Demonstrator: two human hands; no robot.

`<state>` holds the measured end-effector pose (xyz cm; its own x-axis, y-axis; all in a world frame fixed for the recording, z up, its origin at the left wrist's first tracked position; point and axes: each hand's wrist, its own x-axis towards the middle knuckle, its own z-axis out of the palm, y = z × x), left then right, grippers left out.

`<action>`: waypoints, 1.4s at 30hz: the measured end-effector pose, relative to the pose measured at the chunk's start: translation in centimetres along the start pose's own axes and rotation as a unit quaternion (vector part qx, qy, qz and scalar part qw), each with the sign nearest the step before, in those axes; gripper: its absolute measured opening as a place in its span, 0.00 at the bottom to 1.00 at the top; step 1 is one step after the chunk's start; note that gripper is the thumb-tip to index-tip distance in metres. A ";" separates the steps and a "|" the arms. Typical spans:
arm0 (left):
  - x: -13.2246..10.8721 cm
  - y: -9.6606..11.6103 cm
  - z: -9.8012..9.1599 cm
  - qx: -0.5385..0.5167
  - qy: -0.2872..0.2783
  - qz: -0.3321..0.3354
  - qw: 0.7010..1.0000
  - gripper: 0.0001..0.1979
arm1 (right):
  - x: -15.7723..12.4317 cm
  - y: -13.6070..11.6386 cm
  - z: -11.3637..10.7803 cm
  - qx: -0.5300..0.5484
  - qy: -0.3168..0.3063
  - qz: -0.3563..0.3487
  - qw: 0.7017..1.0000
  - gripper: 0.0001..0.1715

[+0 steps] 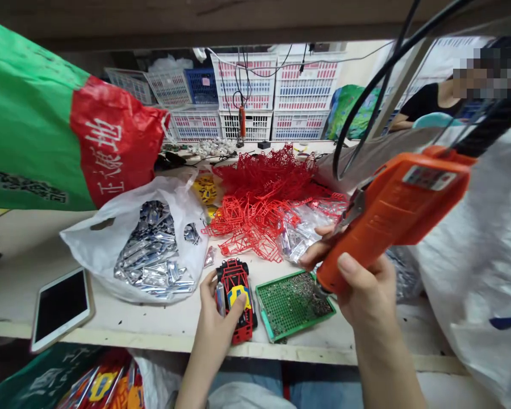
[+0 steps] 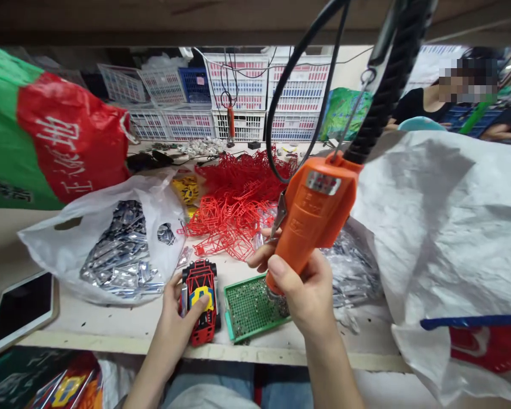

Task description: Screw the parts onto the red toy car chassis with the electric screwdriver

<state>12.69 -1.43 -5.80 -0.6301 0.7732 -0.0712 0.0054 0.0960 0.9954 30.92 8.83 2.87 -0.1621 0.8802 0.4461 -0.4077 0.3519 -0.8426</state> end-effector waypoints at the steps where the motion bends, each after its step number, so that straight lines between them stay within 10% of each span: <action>1: 0.0 0.2 -0.1 0.000 -0.008 -0.006 1.000 0.40 | 0.0 0.0 -0.2 -0.009 0.002 0.003 1.000 0.17; 7: -0.2 1.2 -0.7 -0.007 -0.080 -0.069 0.994 0.38 | -0.7 2.2 -1.2 -0.059 0.028 0.020 0.998 0.08; 23: -0.3 0.6 0.1 -0.011 -0.035 -0.043 0.998 0.31 | -2.1 5.2 -0.9 0.022 0.045 -0.031 0.998 0.09; 36: -0.3 0.6 -0.2 -0.028 -0.059 -0.040 0.997 0.39 | -1.9 4.5 -0.5 0.008 0.065 -0.045 0.997 0.10; 42: -0.4 1.2 -0.3 -0.033 -0.078 -0.016 0.996 0.39 | -0.8 1.6 2.9 0.066 0.127 -0.080 0.987 0.07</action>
<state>12.72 -1.86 -4.57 -0.5007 0.8591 -0.1063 -0.0662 0.0844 0.9942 27.75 7.79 2.06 0.1364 0.8743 0.4659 -0.5254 0.4625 -0.7142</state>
